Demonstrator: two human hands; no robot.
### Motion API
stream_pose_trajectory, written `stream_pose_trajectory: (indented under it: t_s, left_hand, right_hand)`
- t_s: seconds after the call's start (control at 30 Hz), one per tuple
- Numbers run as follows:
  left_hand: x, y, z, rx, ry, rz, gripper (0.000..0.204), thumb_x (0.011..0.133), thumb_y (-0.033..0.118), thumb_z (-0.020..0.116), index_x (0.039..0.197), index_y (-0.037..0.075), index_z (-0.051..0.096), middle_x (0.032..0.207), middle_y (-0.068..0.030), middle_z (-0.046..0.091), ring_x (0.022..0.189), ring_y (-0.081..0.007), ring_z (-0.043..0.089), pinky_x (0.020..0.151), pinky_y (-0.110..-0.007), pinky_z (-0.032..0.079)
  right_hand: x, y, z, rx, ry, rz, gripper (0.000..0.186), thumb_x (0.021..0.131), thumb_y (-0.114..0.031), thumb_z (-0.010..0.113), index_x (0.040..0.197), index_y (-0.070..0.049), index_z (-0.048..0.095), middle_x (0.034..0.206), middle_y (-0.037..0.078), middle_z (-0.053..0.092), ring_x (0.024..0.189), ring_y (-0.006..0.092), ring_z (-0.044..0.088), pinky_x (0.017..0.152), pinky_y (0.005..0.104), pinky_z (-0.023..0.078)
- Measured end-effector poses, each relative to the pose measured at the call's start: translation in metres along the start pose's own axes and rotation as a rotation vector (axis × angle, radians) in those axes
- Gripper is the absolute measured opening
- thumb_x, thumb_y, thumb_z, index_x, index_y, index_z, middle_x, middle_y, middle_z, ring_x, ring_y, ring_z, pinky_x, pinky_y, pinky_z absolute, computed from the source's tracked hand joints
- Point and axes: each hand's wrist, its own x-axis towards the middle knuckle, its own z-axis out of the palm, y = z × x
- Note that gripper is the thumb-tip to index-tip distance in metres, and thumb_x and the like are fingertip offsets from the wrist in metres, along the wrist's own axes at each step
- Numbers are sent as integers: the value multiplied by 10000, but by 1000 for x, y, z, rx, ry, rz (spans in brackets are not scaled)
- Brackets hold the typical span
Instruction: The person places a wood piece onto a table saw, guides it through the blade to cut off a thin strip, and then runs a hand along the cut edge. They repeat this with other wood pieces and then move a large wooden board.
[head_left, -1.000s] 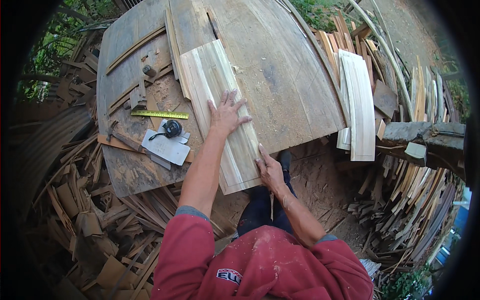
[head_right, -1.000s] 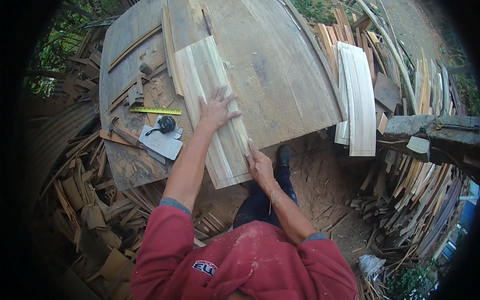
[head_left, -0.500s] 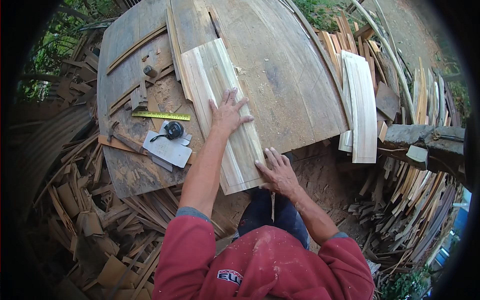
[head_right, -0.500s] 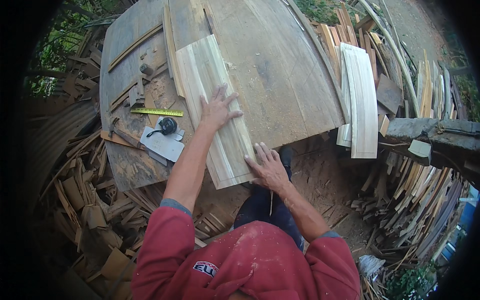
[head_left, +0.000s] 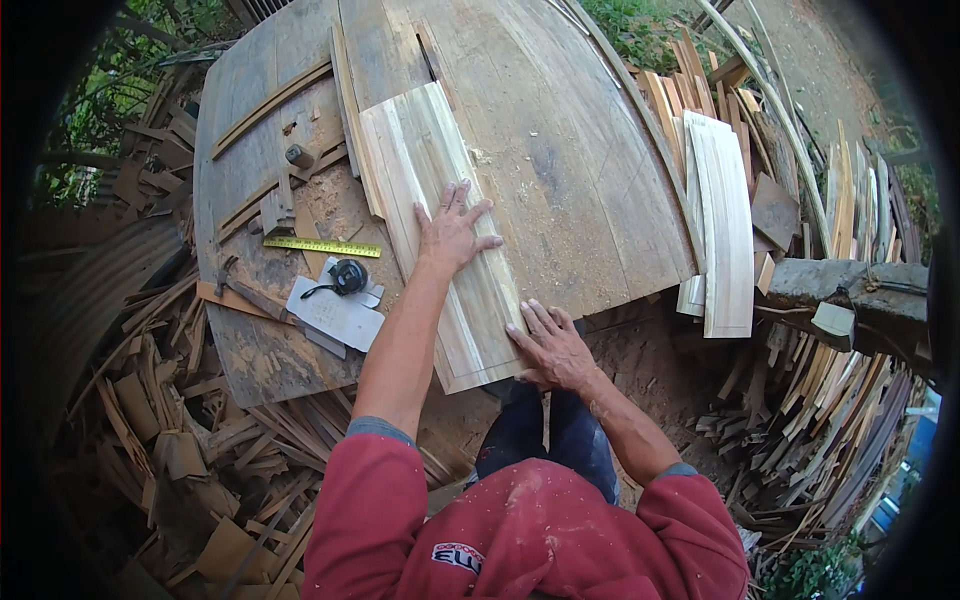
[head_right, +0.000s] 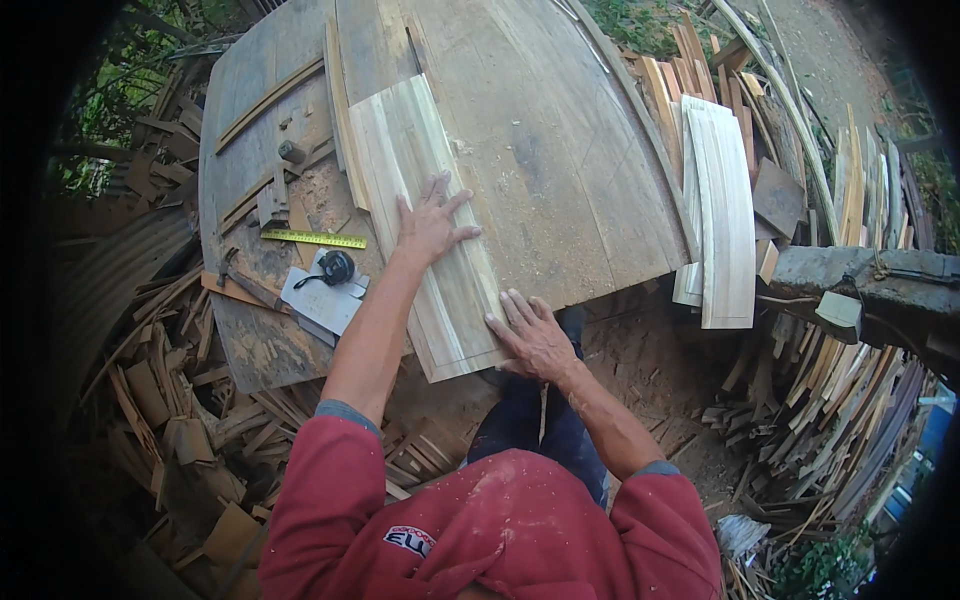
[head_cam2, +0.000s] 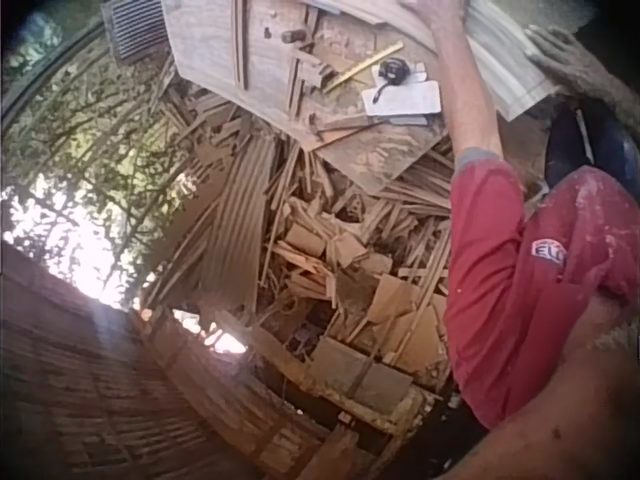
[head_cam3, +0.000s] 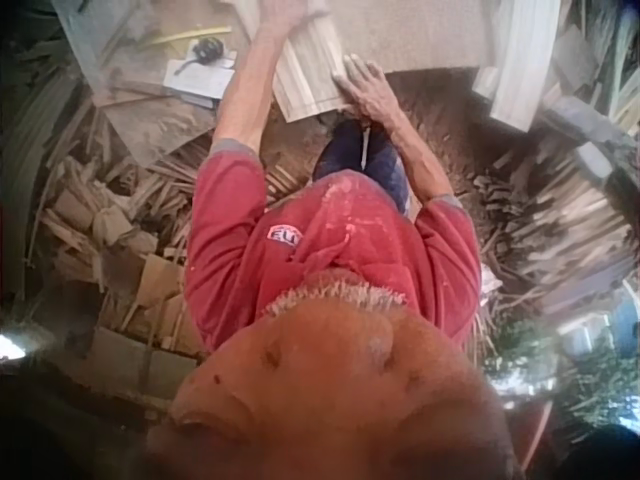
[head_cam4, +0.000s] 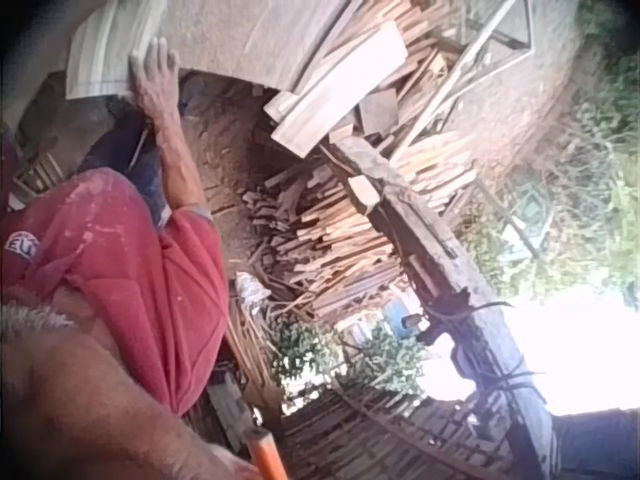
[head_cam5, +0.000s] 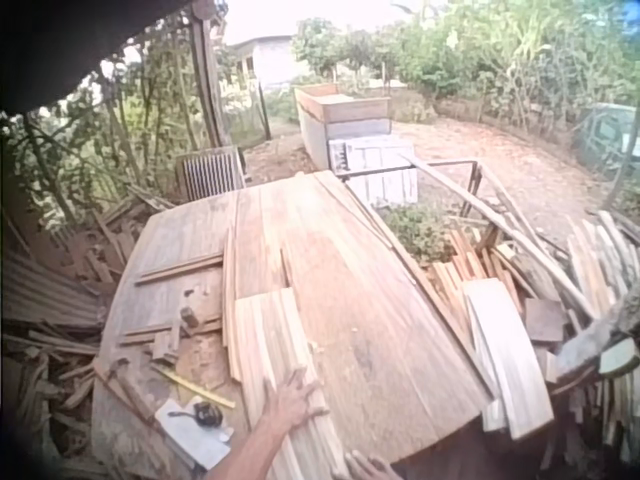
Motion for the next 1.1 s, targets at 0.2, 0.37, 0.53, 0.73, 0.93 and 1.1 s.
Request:
stream_pose_trajectory:
  t_s: [0.2, 0.37, 0.53, 0.73, 0.93, 1.1]
  left_hand:
    - [12, -8, -2, 15, 7, 0, 776, 839, 729, 571, 1511, 361, 445, 1686, -52, 196, 1564, -255, 120, 1158, -746, 160]
    - [26, -15, -6, 42, 4, -2, 780, 849, 743, 544, 1532, 391, 407, 1695, -29, 167, 1569, -241, 99, 1183, -724, 127]
    - [31, -21, -7, 41, 45, 8, 879, 880, 703, 551, 1593, 257, 296, 1692, -91, 160, 1566, -288, 112, 1180, -718, 136]
    - [7, -18, -3, -29, 48, 0, 1033, 896, 674, 567, 1579, -19, 221, 1675, -200, 153, 1556, -363, 114, 1204, -659, 132]
    - [-57, -20, 28, 34, -28, 86, 1116, 848, 759, 550, 1583, -13, 219, 1676, -229, 108, 1554, -395, 88, 1227, -607, 135]
    - [-83, 14, -1, -17, -205, 123, 1307, 676, 753, 742, 1577, -30, 209, 1671, -245, 104, 1551, -417, 87, 1221, -615, 152]
  right_hand:
    - [15, 9, -1, 22, 32, -70, 999, 667, -449, 854, 1495, -101, 417, 1533, 272, 377, 1475, 409, 308, 1236, 552, 190]
    - [31, 21, 2, 22, 44, -133, 1003, 679, -427, 849, 1497, -59, 401, 1525, 326, 353, 1475, 472, 273, 1246, 563, 175]
    - [46, 27, 2, 38, 71, -154, 999, 693, -413, 843, 1497, -31, 388, 1525, 352, 336, 1471, 492, 273, 1243, 566, 183]
    - [64, 40, 0, 54, 88, -161, 999, 707, -397, 840, 1502, -13, 372, 1519, 369, 333, 1467, 507, 271, 1243, 567, 185]
    - [89, 41, -8, 48, 89, -179, 998, 714, -391, 840, 1506, -8, 368, 1524, 379, 327, 1469, 507, 274, 1245, 556, 184]
    - [100, 52, -9, 34, 91, -157, 987, 716, -385, 844, 1501, -9, 379, 1533, 374, 318, 1475, 496, 270, 1248, 546, 184]
